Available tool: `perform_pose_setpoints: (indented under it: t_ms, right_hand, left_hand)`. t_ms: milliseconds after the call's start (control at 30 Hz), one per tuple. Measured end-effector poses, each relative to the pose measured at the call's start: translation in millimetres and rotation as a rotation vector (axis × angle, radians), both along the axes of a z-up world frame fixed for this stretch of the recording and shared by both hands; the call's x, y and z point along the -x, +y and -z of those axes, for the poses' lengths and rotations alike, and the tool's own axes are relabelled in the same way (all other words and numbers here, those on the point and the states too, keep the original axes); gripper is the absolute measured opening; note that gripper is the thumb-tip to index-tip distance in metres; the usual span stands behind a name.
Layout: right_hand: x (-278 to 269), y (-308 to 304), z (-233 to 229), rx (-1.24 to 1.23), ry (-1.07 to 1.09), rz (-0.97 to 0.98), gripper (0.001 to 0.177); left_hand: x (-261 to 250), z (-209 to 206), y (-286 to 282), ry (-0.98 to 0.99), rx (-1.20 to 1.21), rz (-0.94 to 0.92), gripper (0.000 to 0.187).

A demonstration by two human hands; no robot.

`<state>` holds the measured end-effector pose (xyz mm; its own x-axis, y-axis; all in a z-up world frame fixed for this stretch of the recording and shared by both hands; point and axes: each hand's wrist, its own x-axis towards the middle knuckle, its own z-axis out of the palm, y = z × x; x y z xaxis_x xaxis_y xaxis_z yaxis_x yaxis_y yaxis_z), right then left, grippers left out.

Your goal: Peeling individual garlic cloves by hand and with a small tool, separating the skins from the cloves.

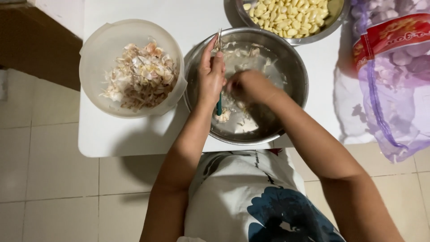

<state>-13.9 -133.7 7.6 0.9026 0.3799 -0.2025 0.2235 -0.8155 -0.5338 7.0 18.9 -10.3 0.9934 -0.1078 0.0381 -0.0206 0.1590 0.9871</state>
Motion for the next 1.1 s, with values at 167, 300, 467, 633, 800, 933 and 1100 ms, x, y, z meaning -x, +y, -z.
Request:
perform_pose_setpoints:
  t_ms: [167, 300, 467, 633, 800, 933, 1100]
  right_hand:
    - [2, -35, 6, -0.910, -0.013, 0.268, 0.023]
    - [-1, -50, 22, -1.367, -0.013, 0.382, 0.029]
    - [-8, -52, 33, -1.537, -0.016, 0.479, 0.033]
    - [-12, -52, 38, -1.572, 0.012, 0.480, 0.030]
    - [-12, -49, 37, -1.570, -0.009, 0.514, 0.024]
    - [-12, -49, 32, -1.556, -0.040, 0.513, 0.028]
    - [-16, -52, 41, -1.553, -0.031, 0.541, 0.028]
  left_hand:
    - [5, -3, 3, -0.029, 0.023, 0.109, 0.048]
    - [12, -16, -1, -0.061, 0.018, 0.195, 0.047]
    - [4, 7, -4, -0.182, 0.070, 0.283, 0.041]
    - [2, 11, -6, -0.221, 0.076, 0.387, 0.039]
    - [6, 7, -8, -0.233, 0.052, 0.423, 0.043]
    - [-3, 21, -8, -0.251, 0.044, 0.439, 0.042]
    - [3, 12, -11, -0.286, 0.042, 0.445, 0.039]
